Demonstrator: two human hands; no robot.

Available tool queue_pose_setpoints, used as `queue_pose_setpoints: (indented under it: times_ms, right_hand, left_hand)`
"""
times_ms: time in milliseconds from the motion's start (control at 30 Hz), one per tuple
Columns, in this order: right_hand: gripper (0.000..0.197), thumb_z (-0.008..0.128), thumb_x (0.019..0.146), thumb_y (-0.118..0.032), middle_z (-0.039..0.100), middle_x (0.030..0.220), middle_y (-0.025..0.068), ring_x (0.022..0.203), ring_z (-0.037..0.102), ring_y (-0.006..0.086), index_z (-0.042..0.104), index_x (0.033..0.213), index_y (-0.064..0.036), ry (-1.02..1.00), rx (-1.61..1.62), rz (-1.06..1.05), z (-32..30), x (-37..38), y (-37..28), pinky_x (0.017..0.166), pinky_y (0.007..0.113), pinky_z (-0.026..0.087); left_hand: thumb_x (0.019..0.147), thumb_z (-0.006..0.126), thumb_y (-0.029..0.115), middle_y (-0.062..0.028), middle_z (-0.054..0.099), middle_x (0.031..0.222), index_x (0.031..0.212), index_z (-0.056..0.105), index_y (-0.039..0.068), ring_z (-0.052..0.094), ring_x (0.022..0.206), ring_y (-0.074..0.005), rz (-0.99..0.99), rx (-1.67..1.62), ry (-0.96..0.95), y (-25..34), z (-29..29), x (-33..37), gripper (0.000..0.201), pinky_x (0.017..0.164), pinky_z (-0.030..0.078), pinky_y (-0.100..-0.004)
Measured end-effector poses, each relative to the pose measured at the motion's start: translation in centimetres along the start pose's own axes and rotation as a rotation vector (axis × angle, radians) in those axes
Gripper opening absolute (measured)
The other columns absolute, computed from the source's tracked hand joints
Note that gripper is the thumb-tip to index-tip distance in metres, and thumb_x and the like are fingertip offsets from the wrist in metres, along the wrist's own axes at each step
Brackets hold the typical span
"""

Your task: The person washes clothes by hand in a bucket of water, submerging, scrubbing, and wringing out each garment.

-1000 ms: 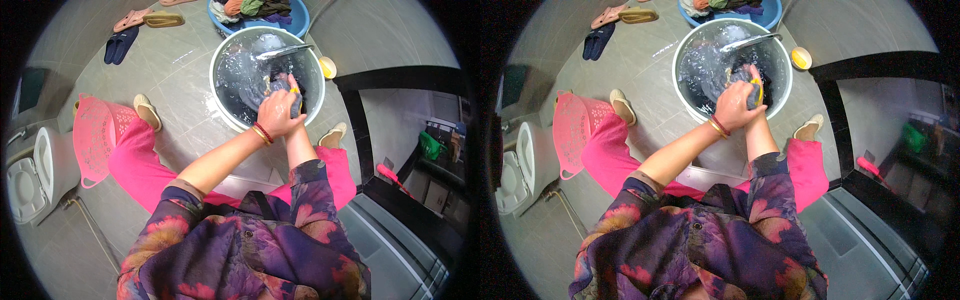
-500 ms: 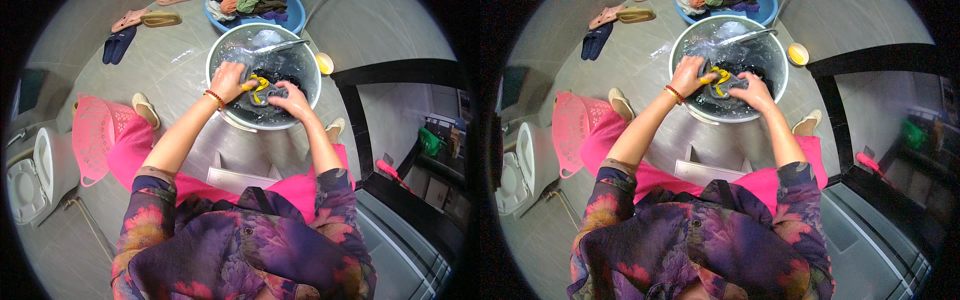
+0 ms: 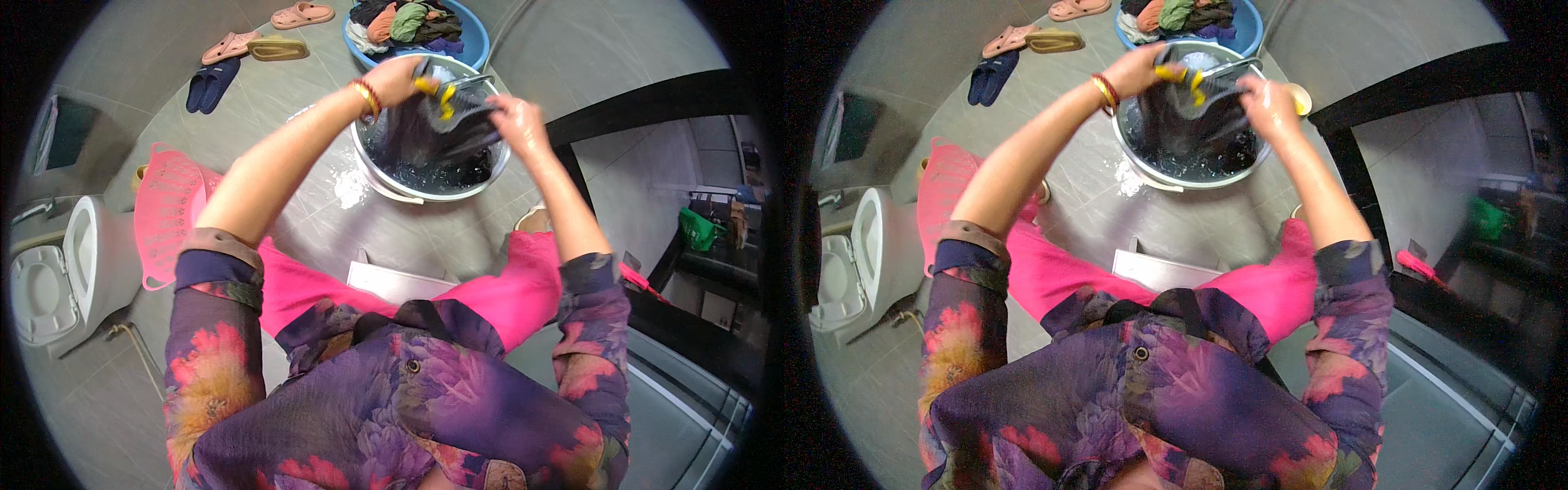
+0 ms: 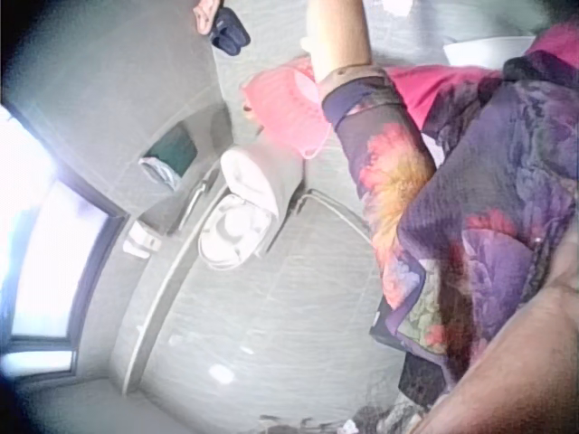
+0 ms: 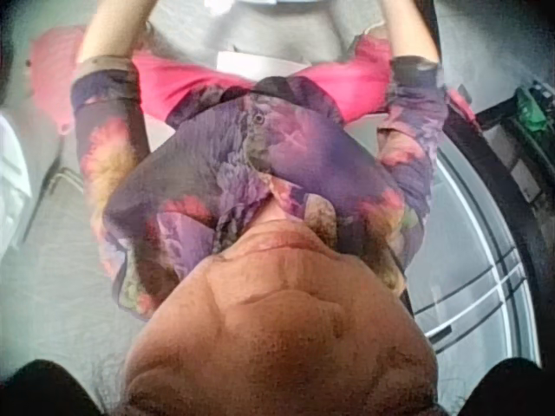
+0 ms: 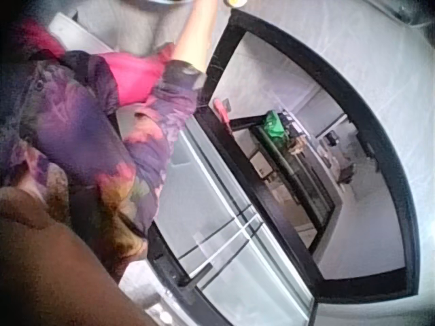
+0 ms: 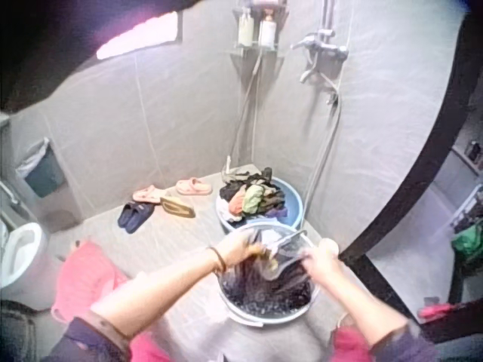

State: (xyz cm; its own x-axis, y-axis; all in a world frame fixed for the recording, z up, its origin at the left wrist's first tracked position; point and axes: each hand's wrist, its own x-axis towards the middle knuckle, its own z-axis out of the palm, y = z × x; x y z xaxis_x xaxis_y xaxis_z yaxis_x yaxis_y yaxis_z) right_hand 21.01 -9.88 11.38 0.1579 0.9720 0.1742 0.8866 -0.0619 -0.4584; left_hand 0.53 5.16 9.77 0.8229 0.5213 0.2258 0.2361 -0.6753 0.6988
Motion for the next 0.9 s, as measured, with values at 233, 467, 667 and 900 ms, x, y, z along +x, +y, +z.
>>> queue_pose_setpoints:
  times_ms: [233, 467, 667, 900]
  right_hand:
    - [0.021, 0.059, 0.080, -0.010, 0.064, 0.087, 0.0049, 0.073, 0.058, 0.0127, 0.063, 0.098, -0.0009, 0.262, 0.809, -0.094, -16.1, 8.1, -5.4, 0.070, 0.024, 0.046]
    - [0.012, 0.057, 0.077, -0.011, 0.062, 0.075, 0.0030, 0.063, 0.056, 0.0118, 0.063, 0.085, -0.0043, 0.260, 1.419, 0.092, -15.9, 7.4, -8.8, 0.058, 0.024, 0.045]
    - [0.069, 0.051, 0.082, -0.057, 0.058, 0.107, 0.0134, 0.087, 0.059, 0.0221, 0.046, 0.121, -0.0010, -0.320, 1.698, 0.348, -1.4, 0.6, -4.1, 0.075, 0.034, 0.049]
    - [0.108, 0.046, 0.074, -0.072, 0.019, 0.136, 0.0299, 0.116, 0.035, 0.0508, 0.005, 0.138, 0.0035, -0.268, 1.830, 1.254, 9.5, -7.6, -2.0, 0.094, 0.064, 0.030]
  left_hand:
    - [0.082, 0.063, 0.025, -0.0062, 0.062, 0.077, 0.082, 0.059, 0.000, 0.054, 0.069, -0.0112, 0.208, -0.474, 0.294, 15.8, -11.3, 6.6, 0.025, 0.062, 0.045, -0.0286]
    - [0.074, 0.071, 0.032, -0.0047, 0.063, 0.077, 0.096, 0.058, 0.001, 0.056, 0.066, -0.0105, 0.200, -0.497, 0.211, 18.9, -10.3, 6.6, 0.040, 0.056, 0.047, -0.0229]
    - [0.049, 0.082, 0.043, -0.0214, 0.061, 0.097, 0.115, 0.041, -0.001, 0.061, 0.091, -0.0329, -0.233, -0.215, 0.199, 6.7, 1.9, 1.4, 0.089, 0.081, 0.048, -0.0360]
    - [0.064, 0.073, 0.028, -0.0231, 0.061, 0.089, 0.101, 0.050, 0.003, 0.060, 0.087, -0.0373, -0.327, -0.177, 0.314, 4.3, 8.4, -5.2, 0.050, 0.073, 0.048, -0.0408]
